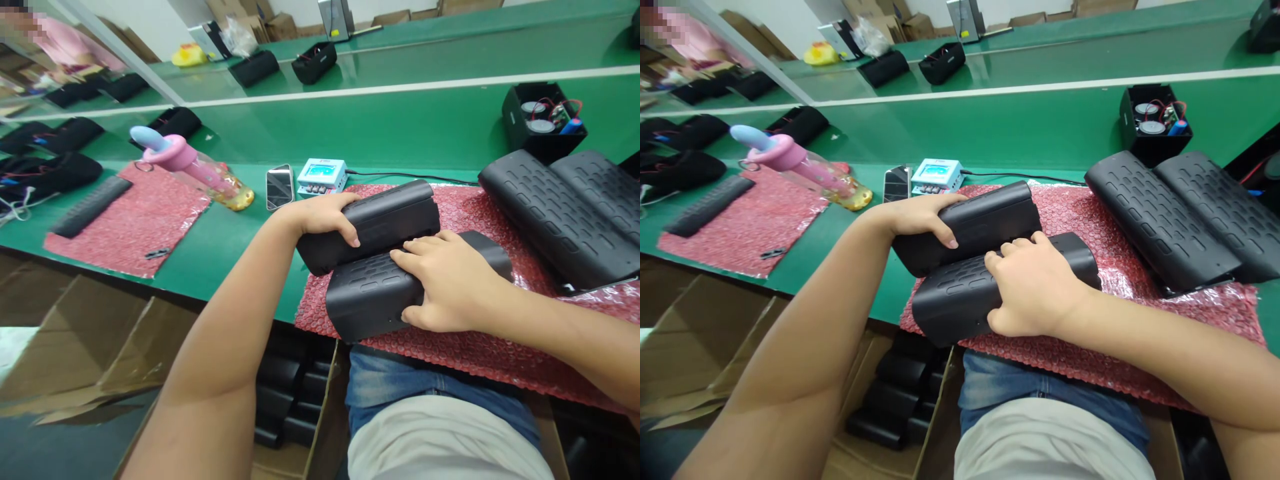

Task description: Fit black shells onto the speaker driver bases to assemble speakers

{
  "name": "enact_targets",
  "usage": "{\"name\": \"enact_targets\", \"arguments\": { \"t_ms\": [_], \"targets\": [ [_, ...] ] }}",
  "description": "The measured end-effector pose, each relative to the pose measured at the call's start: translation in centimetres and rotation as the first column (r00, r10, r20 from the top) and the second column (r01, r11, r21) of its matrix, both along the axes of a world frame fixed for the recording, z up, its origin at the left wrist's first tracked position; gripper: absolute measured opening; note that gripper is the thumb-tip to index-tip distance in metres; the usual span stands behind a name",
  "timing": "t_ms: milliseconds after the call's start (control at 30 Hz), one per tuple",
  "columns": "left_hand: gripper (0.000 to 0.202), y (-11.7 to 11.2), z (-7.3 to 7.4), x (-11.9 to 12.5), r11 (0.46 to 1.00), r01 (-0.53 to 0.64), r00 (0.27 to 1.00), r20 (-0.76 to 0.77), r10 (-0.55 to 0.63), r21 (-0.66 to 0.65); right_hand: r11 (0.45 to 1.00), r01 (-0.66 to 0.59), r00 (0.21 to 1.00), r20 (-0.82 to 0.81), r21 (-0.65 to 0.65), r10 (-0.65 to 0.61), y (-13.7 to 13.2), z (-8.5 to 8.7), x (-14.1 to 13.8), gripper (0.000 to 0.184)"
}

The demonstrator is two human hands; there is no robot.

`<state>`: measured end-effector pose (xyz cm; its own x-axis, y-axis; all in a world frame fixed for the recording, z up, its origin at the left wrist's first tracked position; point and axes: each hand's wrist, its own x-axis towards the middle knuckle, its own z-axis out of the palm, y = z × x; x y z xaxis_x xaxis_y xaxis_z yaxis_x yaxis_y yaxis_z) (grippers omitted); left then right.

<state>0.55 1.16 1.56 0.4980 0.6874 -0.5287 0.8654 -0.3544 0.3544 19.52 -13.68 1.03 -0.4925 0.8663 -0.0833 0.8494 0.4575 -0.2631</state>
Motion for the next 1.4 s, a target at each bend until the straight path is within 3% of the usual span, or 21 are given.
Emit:
{"name": "enact_targets", "arguments": {
  "t_ms": [867,1400],
  "targets": [
    [0.083,0.46,-0.22,-0.15,0.999,0.029,1.0,0.0,-0.029,0.021,1.0,0.002,1.0,0.016,0.005,-0.002,0.69,-0.32,-0.14,0.056],
    [0.081,0.28,0.15,0.07,0.999,0.032,0.999,0.009,-0.031,-0.03,1.0,0.027,0.999,0.024,-0.016,-0.027,0.56,-0.2,-0.27,0.055]
  ]
}}
